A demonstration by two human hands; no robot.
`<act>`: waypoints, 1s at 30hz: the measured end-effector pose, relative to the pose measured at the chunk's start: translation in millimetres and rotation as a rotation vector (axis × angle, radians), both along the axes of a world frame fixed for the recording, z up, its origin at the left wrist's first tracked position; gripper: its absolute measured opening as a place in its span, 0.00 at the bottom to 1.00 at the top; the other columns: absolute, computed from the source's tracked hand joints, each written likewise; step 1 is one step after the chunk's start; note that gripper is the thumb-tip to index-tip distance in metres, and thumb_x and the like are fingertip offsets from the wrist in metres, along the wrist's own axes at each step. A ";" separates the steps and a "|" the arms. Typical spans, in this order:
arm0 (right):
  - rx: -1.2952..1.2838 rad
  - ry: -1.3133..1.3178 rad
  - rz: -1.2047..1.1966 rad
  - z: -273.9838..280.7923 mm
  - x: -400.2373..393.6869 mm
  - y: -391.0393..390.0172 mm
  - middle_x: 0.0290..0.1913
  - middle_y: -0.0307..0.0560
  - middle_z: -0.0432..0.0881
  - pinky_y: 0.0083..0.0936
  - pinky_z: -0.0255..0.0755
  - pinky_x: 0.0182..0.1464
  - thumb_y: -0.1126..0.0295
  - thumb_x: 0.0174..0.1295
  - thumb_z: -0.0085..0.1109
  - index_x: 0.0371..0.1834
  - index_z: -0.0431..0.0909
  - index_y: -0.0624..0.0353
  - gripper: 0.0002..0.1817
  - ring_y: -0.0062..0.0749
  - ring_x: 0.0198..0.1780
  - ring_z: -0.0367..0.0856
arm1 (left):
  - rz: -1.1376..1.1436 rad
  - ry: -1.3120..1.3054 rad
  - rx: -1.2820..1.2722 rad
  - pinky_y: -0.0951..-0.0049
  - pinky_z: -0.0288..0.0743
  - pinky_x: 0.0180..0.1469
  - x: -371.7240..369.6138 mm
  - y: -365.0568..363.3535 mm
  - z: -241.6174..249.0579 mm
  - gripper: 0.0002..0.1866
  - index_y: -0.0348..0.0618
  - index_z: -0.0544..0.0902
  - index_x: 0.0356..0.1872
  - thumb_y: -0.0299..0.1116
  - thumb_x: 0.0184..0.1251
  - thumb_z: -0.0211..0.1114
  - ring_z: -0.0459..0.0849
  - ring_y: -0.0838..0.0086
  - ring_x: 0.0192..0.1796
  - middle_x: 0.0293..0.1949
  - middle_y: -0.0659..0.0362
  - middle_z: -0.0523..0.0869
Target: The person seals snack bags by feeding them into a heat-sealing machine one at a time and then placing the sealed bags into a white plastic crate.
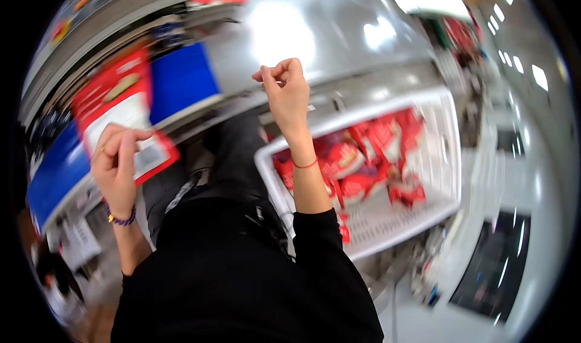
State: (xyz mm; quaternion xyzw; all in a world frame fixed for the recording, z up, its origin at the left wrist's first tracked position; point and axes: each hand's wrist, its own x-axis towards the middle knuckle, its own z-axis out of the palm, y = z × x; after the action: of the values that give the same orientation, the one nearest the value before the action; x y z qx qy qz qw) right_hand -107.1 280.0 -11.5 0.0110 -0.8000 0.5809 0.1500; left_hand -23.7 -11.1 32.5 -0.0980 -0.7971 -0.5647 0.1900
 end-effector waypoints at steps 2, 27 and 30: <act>0.265 0.126 -0.287 -10.0 39.2 61.6 0.42 0.51 0.85 0.26 0.79 0.40 0.77 0.65 0.59 0.40 0.70 0.64 0.07 0.32 0.44 0.86 | -0.080 -0.110 0.076 0.83 0.58 0.28 -6.6 20.3 -7.9 0.08 0.33 0.86 0.33 0.22 0.70 0.59 0.68 0.86 0.26 0.28 0.63 0.77; 0.624 0.296 -1.213 31.9 170.7 256.5 0.47 0.54 0.86 0.31 0.76 0.50 0.66 0.72 0.55 0.54 0.78 0.68 0.16 0.40 0.46 0.85 | -0.286 -0.320 0.019 0.80 0.59 0.30 -13.9 61.4 -23.5 0.09 0.34 0.87 0.32 0.26 0.70 0.60 0.69 0.83 0.28 0.27 0.64 0.74; 0.069 0.447 -1.013 96.7 182.8 204.6 0.45 0.46 0.85 0.25 0.77 0.46 0.70 0.70 0.58 0.52 0.79 0.71 0.14 0.26 0.44 0.82 | -0.397 -0.343 0.019 0.81 0.63 0.32 -18.4 75.4 -14.4 0.07 0.36 0.87 0.36 0.26 0.68 0.62 0.71 0.83 0.28 0.30 0.64 0.76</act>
State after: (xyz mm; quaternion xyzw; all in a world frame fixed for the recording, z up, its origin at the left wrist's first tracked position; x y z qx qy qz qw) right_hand 75.7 484.7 85.2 -0.2472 -0.6726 0.3930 0.5762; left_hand -42.1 64.3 18.1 -0.1534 -0.7774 -0.6069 -0.0617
